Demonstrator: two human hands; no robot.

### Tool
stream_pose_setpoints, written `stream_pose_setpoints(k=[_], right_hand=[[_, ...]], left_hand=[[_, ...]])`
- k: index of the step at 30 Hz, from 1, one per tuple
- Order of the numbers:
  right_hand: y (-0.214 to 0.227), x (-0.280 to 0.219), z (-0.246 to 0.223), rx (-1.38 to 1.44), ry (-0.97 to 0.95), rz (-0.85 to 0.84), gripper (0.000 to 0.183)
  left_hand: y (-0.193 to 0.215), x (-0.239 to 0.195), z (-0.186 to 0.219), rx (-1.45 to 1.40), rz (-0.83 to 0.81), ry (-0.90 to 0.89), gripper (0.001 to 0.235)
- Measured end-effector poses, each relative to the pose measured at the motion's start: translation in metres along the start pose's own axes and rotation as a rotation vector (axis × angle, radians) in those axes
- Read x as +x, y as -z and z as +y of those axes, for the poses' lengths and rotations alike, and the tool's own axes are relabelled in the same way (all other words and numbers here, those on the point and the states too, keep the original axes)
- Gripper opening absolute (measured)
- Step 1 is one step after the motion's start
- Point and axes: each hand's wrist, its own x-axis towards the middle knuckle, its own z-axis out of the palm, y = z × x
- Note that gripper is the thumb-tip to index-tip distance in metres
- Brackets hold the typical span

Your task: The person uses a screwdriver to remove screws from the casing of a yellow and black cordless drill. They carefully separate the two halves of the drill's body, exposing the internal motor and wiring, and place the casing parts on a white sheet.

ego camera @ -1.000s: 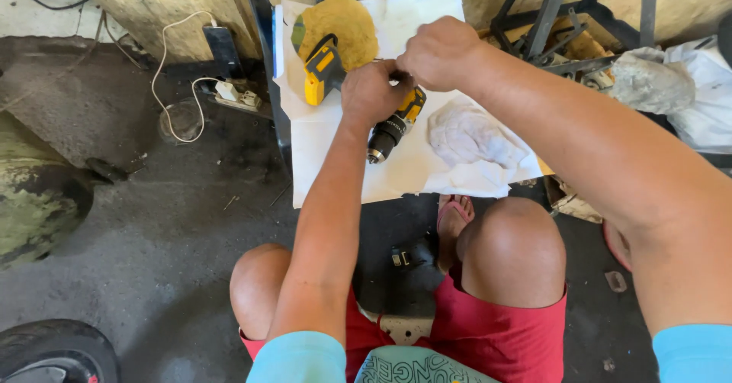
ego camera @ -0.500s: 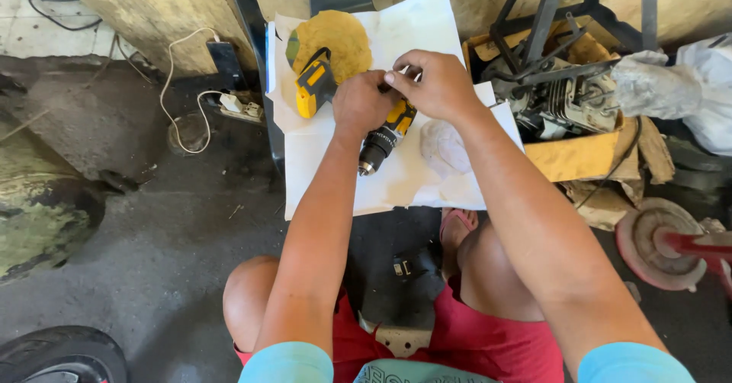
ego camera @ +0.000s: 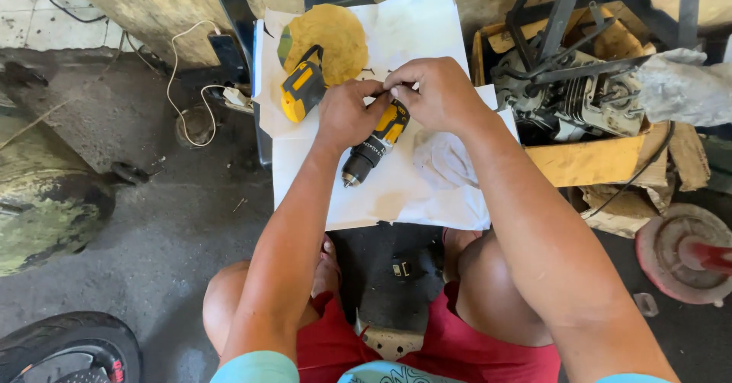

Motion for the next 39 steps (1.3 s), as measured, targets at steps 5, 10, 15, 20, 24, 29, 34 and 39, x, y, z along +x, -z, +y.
stream_pose_setpoints(k=[5,10,15,20,24,29,34,39], right_hand=[[-0.004,0.002,0.008,0.051,-0.008,0.016,0.02],[-0.004,-0.002,0.006,0.137,-0.106,0.068,0.025],[-0.009,0.0,0.017,0.042,-0.116,0.221,0.014],[-0.012,0.006,-0.007,-0.031,-0.149,0.147,0.01],[-0.016,0.014,-0.004,0.044,-0.076,0.09,0.013],[-0.008,0.009,0.006,0.127,-0.09,0.077,0.021],[-0.007,0.007,0.016,0.07,-0.153,0.193,0.015],[-0.009,0.003,-0.011,-0.028,-0.17,0.164,0.011]], left_hand=[[0.001,0.0,0.007,0.017,0.009,-0.006,0.016],[-0.009,0.003,0.002,0.055,0.017,0.12,0.017],[-0.002,0.002,0.015,0.031,0.007,0.177,0.026],[-0.008,0.003,0.004,0.044,-0.002,0.164,0.021],[-0.005,0.001,0.002,-0.088,0.038,0.052,0.014],[-0.004,-0.001,0.002,-0.109,0.057,0.031,0.01],[-0.002,0.0,0.013,-0.082,0.074,0.152,0.018],[-0.005,0.002,0.008,0.008,0.031,0.192,0.021]])
